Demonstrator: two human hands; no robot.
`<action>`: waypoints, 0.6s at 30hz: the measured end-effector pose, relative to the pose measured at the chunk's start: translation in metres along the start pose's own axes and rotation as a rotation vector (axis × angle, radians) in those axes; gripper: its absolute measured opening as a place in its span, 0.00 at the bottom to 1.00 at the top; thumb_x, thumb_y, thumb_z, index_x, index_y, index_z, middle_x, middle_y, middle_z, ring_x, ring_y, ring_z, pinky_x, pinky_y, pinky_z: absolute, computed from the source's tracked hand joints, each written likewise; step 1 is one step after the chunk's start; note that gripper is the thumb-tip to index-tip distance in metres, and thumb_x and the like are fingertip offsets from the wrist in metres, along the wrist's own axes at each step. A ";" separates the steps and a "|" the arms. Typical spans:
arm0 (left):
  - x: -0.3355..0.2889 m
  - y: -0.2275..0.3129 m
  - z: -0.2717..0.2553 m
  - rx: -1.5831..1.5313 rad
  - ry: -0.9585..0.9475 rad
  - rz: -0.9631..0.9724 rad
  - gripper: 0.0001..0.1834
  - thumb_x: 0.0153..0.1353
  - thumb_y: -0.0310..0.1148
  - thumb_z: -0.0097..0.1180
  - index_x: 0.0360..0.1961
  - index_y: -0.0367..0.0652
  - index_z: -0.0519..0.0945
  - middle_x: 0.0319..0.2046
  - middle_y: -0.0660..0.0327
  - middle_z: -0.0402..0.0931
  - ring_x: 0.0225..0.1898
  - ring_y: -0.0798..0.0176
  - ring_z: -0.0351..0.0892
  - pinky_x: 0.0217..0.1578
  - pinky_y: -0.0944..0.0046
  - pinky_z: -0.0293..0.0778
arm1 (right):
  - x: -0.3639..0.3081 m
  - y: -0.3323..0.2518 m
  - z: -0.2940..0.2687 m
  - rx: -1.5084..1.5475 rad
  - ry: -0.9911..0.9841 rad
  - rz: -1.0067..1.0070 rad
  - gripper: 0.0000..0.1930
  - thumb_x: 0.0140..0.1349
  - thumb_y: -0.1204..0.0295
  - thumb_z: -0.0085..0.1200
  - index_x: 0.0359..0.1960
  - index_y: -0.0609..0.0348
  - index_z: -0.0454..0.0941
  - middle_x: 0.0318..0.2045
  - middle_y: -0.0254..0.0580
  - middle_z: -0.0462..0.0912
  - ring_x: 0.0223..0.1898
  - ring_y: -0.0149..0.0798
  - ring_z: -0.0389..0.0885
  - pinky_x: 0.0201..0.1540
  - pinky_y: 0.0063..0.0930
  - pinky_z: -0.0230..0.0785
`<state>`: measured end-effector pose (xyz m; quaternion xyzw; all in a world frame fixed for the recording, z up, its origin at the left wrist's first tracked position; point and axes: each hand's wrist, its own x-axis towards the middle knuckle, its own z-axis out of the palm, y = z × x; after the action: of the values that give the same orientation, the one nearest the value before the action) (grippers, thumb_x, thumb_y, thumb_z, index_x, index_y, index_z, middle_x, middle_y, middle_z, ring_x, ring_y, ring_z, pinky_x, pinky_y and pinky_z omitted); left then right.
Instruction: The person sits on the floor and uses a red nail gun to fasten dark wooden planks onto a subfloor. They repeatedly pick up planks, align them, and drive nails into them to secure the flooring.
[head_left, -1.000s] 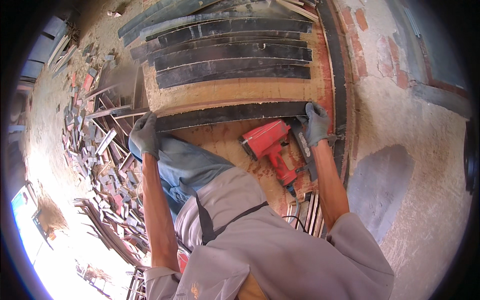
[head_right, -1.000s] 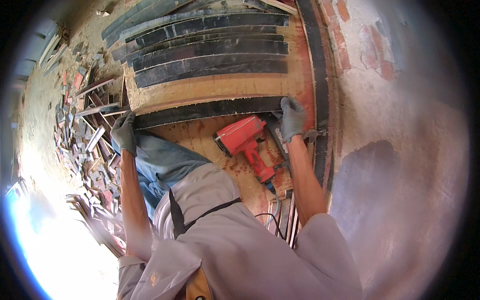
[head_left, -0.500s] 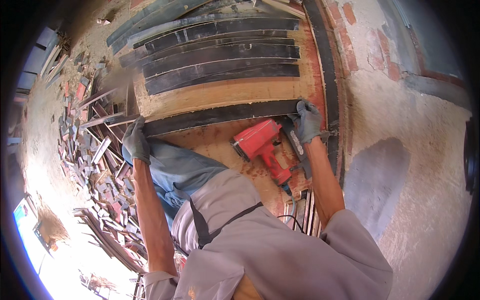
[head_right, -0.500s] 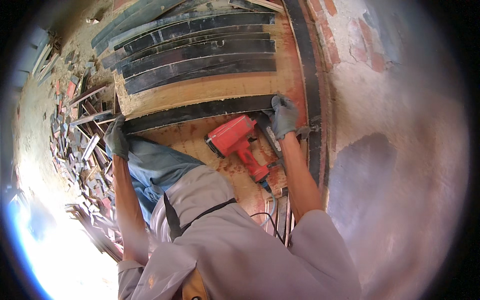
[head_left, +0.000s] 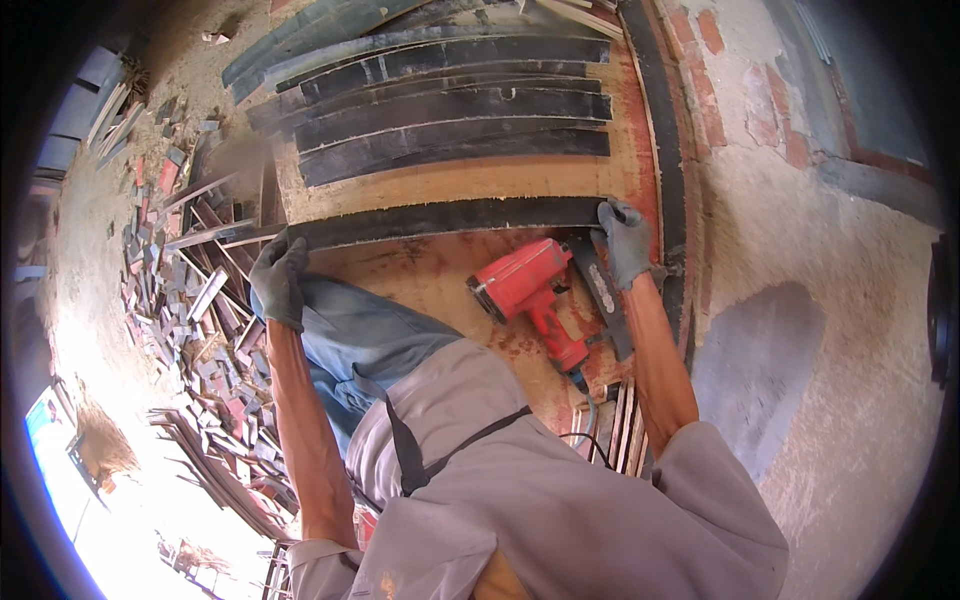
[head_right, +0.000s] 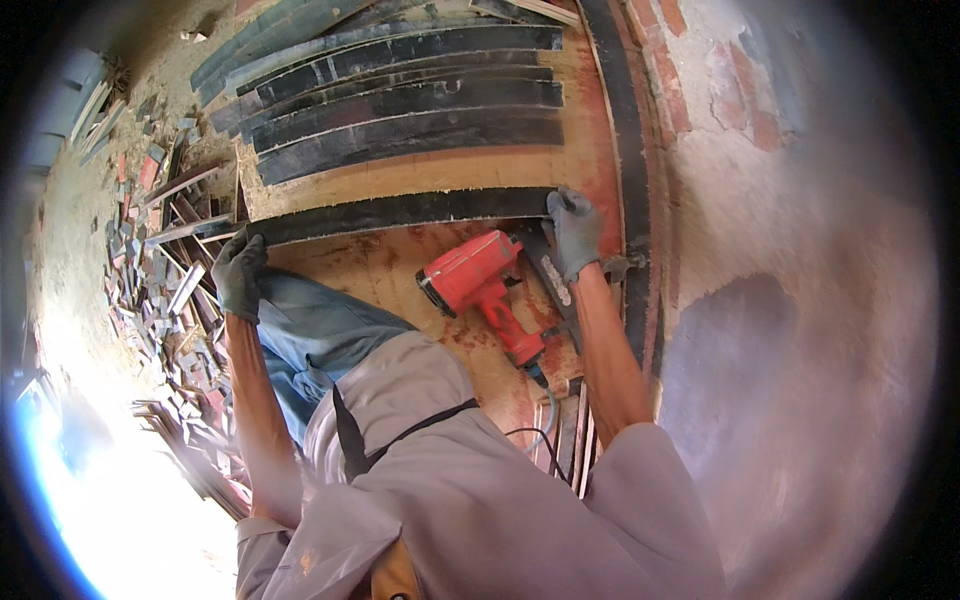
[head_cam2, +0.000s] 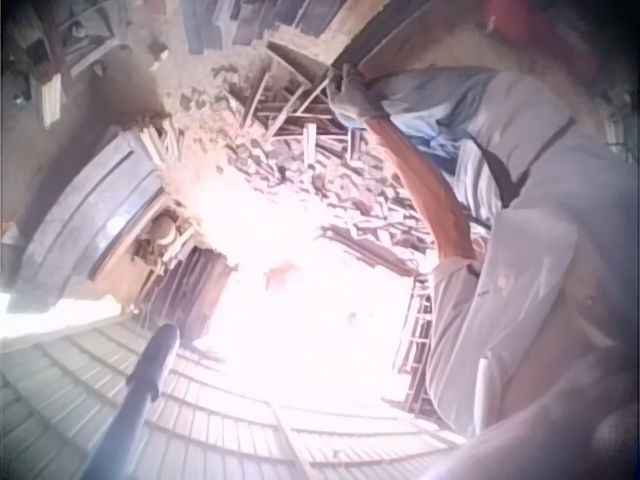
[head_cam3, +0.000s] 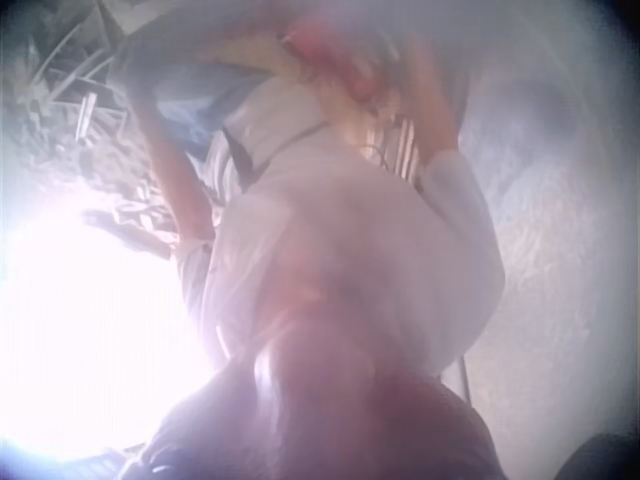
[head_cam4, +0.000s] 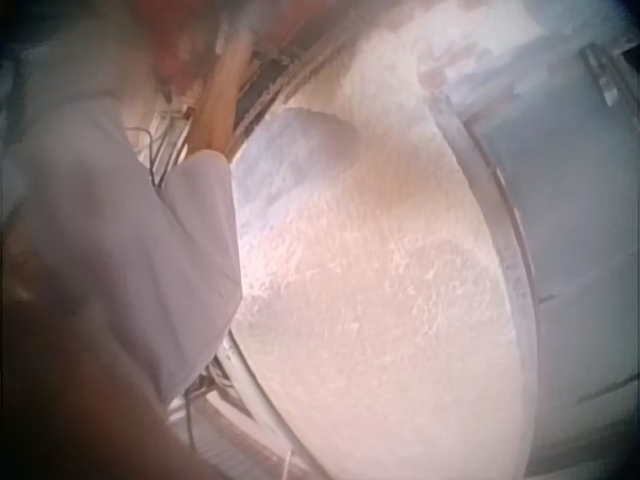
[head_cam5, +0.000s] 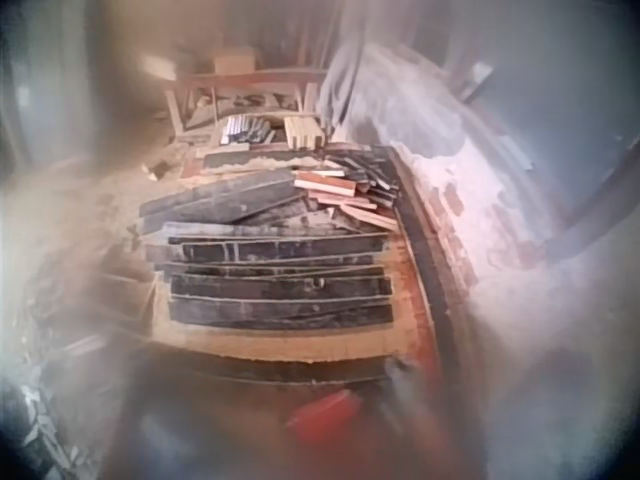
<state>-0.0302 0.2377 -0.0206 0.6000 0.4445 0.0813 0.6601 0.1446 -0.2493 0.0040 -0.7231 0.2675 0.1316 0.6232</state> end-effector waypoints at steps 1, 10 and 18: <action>0.000 0.001 -0.002 0.000 0.004 0.000 0.21 0.58 0.25 0.66 0.53 0.34 0.80 0.37 0.64 0.82 0.31 0.75 0.76 0.31 0.75 0.73 | -0.002 0.000 0.001 -0.010 -0.001 -0.014 0.12 0.63 0.72 0.61 0.47 0.61 0.80 0.34 0.31 0.82 0.31 0.26 0.80 0.28 0.20 0.76; 0.000 0.006 -0.008 0.049 0.034 -0.018 0.25 0.55 0.20 0.65 0.56 0.35 0.78 0.42 0.62 0.81 0.35 0.72 0.79 0.34 0.74 0.75 | 0.000 -0.002 0.019 -0.056 0.014 -0.056 0.13 0.63 0.75 0.60 0.49 0.59 0.81 0.29 0.27 0.81 0.23 0.19 0.72 0.22 0.14 0.63; -0.007 0.004 -0.004 0.114 0.067 0.056 0.23 0.56 0.22 0.64 0.55 0.32 0.78 0.41 0.58 0.83 0.35 0.70 0.80 0.34 0.72 0.76 | 0.001 -0.002 0.018 -0.229 0.031 -0.128 0.12 0.63 0.74 0.60 0.47 0.62 0.81 0.31 0.29 0.81 0.26 0.20 0.72 0.25 0.16 0.66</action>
<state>-0.0355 0.2375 -0.0130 0.6459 0.4533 0.0945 0.6069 0.1491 -0.2318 0.0021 -0.8071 0.2134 0.1099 0.5394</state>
